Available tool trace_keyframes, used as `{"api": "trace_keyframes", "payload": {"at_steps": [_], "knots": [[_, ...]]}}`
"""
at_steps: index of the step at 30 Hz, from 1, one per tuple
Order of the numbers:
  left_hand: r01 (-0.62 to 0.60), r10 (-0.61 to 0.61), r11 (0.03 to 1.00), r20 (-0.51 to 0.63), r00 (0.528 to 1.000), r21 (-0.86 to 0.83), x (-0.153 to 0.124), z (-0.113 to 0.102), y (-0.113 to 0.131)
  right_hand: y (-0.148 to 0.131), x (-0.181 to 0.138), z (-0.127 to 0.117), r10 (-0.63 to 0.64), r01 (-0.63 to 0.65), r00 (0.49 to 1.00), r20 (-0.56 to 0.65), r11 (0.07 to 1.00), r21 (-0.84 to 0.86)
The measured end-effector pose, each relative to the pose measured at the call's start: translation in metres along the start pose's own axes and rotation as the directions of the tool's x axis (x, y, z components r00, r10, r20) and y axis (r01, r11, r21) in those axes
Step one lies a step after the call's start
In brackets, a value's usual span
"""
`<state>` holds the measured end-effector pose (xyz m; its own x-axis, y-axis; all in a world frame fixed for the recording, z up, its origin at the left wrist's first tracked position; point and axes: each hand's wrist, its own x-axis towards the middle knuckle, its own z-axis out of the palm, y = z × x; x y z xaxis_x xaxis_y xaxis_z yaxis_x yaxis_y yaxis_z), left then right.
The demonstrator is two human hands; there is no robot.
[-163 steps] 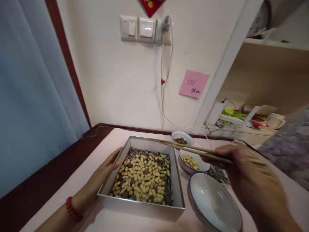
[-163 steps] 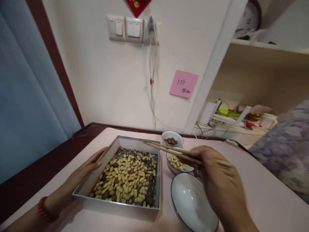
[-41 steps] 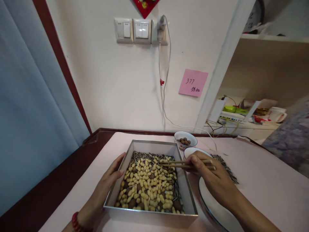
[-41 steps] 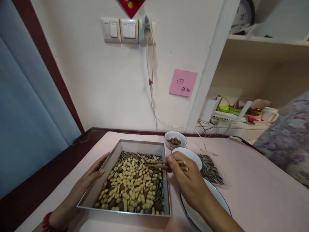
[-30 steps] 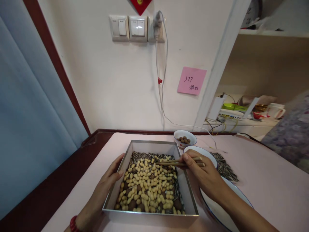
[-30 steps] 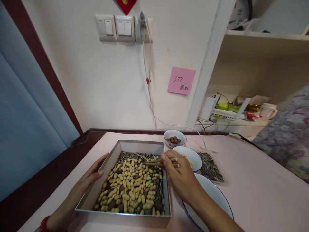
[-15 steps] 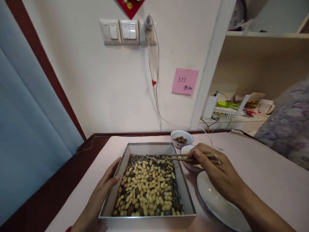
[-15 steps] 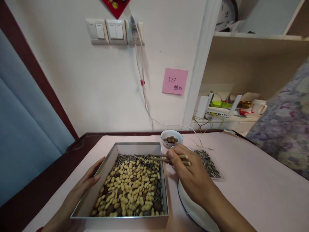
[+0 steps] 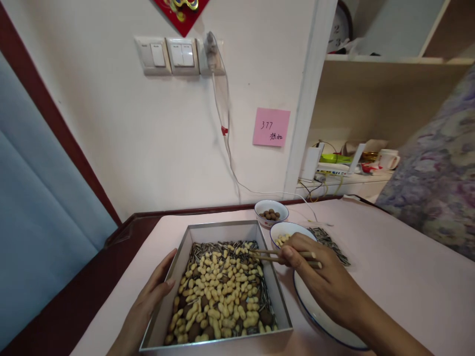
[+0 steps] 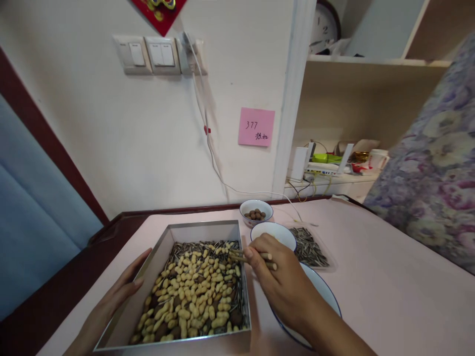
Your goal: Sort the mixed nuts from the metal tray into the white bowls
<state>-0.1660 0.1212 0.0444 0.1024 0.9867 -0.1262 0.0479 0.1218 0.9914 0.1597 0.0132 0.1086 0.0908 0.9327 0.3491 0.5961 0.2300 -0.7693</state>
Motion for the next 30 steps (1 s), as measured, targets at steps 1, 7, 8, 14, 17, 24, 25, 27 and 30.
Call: {"api": "trace_keyframes", "payload": {"at_steps": [1,7,8,14,17,24,25,27,30], "knots": [[0.002,-0.002,1.0,0.005,1.0,0.007,0.0,0.0,0.0,0.0,-0.002,-0.001,0.002,-0.003,1.0,0.009,1.0,0.008],[0.067,-0.067,0.998,0.006,0.998,-0.008,-0.006,0.005,0.009,-0.004,-0.015,-0.012,0.033,-0.035,0.999,0.031,0.996,0.079],[0.052,-0.052,0.999,-0.013,0.999,0.009,-0.007,0.007,0.011,-0.005,-0.016,-0.015,0.03,-0.032,0.999,0.019,0.997,0.076],[0.04,-0.04,0.999,-0.008,0.999,0.01,-0.01,0.007,0.009,-0.026,-0.026,-0.025,-0.044,0.044,0.999,0.008,0.999,-0.009],[0.053,-0.053,0.999,0.005,0.999,0.004,-0.009,0.007,0.008,-0.039,-0.031,-0.025,-0.074,0.077,0.995,0.06,0.995,-0.059],[0.024,-0.024,0.998,-0.011,1.0,0.052,-0.012,0.009,0.011,-0.045,-0.023,-0.008,-0.055,0.103,0.971,0.231,0.974,-0.2],[0.023,-0.023,0.998,-0.005,1.0,0.054,-0.011,0.008,0.011,-0.043,-0.021,-0.006,-0.034,0.086,0.969,0.245,0.975,-0.204],[0.03,-0.031,0.998,0.005,1.0,0.047,-0.009,0.006,0.008,-0.037,-0.019,-0.002,0.01,0.039,0.97,0.241,0.979,-0.198],[0.047,-0.046,0.999,-0.002,0.999,0.027,-0.002,0.001,0.001,-0.028,-0.021,0.0,-0.023,0.057,0.978,0.209,0.986,-0.159]]}}
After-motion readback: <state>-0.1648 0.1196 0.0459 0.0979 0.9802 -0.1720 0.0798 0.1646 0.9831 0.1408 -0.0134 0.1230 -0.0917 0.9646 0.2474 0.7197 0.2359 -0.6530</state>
